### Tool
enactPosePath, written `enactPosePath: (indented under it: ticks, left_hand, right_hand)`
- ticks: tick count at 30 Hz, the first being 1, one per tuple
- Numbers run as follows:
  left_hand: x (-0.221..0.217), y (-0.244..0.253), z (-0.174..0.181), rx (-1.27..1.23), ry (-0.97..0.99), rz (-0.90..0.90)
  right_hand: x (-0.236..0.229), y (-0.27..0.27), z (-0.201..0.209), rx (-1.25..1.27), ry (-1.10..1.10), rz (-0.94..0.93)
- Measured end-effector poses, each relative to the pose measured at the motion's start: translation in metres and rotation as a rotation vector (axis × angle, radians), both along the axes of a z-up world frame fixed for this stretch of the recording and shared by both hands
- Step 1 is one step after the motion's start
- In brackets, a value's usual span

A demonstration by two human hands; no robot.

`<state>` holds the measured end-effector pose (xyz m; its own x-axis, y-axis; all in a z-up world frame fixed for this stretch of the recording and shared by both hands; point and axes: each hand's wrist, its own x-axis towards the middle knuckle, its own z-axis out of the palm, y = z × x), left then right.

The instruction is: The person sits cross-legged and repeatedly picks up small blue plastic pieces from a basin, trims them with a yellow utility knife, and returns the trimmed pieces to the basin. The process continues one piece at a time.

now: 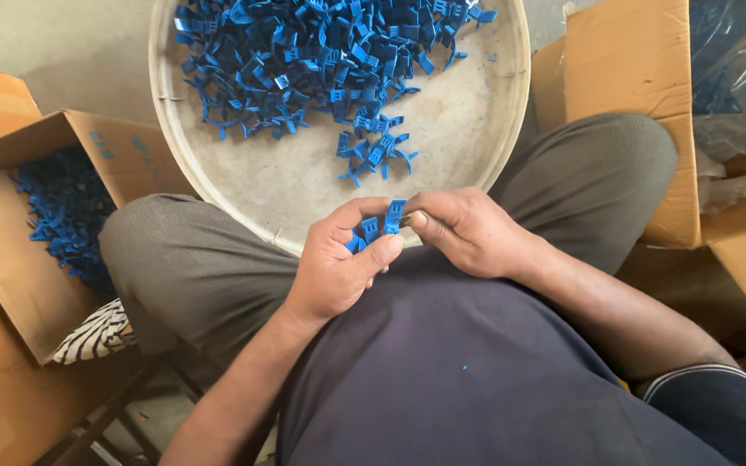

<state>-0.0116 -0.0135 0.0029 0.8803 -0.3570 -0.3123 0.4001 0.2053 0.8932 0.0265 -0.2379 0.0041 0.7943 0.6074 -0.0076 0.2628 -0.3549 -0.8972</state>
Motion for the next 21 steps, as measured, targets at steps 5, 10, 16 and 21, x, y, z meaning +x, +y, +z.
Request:
enactPosePath:
  ticks: [5, 10, 16, 21]
  left_hand:
    - [-0.006, -0.001, -0.006, -0.075, -0.052, 0.001]
    - [-0.005, 0.008, -0.015, -0.292, 0.029, 0.138]
    - [-0.002, 0.022, -0.03, -0.682, 0.142, 0.291]
    - [-0.001, 0.026, -0.037, -0.586, 0.086, 0.342]
  right_hand:
    - [-0.004, -0.007, -0.015, 0.133, 0.347, 0.083]
    - [-0.004, -0.02, -0.022, 0.456, 0.77, -0.165]
    - [0.024, -0.023, -0.058, -0.013, 0.208, -0.501]
    - [0.028, -0.006, -0.076, -0.466, -0.071, -0.347]
